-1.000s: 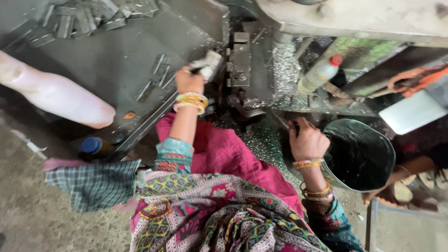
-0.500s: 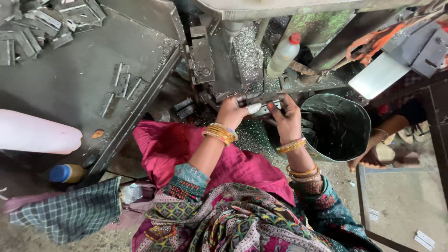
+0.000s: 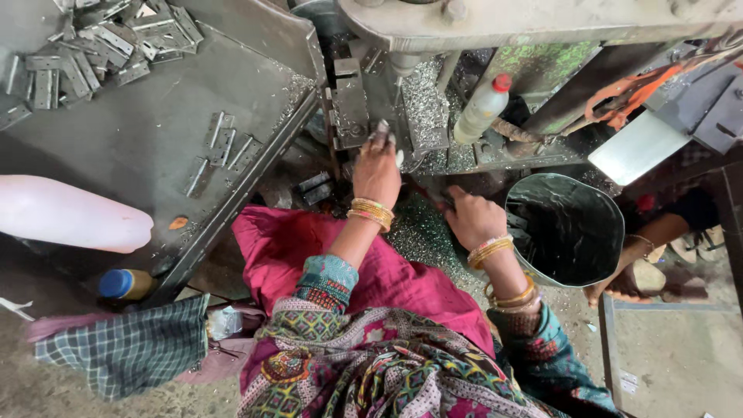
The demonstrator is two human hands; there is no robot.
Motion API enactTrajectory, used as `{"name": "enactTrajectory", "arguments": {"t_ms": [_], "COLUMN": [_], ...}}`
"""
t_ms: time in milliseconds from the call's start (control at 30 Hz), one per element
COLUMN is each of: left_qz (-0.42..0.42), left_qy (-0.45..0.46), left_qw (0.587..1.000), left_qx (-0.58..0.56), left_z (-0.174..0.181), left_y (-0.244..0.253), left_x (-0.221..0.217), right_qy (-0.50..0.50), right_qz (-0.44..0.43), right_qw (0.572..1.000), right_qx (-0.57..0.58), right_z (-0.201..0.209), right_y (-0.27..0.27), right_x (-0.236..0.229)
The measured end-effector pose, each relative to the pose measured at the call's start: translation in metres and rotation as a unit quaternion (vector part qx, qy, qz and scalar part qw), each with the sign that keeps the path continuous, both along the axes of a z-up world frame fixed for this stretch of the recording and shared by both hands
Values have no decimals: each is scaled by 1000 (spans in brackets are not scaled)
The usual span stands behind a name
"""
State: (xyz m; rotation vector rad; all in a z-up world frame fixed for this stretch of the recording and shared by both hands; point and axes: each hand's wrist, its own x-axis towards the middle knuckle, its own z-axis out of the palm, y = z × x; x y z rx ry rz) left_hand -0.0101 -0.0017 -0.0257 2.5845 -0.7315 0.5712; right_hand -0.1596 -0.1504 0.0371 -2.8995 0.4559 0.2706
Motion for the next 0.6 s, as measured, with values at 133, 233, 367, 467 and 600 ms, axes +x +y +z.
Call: {"name": "enactTrajectory", "arguments": {"t_ms": [133,233,367,467,600], "left_qz": [58,70,96,104,68], "left_qy": [24,-15,-12,-44,58], "left_qw": [996,995,991,983,980], "left_qx": [56,63,87,148,176], "left_z": [-6,4,15,22,32], "left_y": [-2,-10,-15,-12,-10], "left_x": [10,28,34,24,11], "right_qy": [30,28,12,-22,-85], "right_qz": [87,101,20,-25,13], "right_qw": [996,994,998,997,991], "right_qx": [-17,-12,51,66,100], "right_z": [-20,-51,-106,-139,-155], "right_y": [-14,-25,-21,-11,-23], "right_x": [13,19,-15,-35,-35]}}
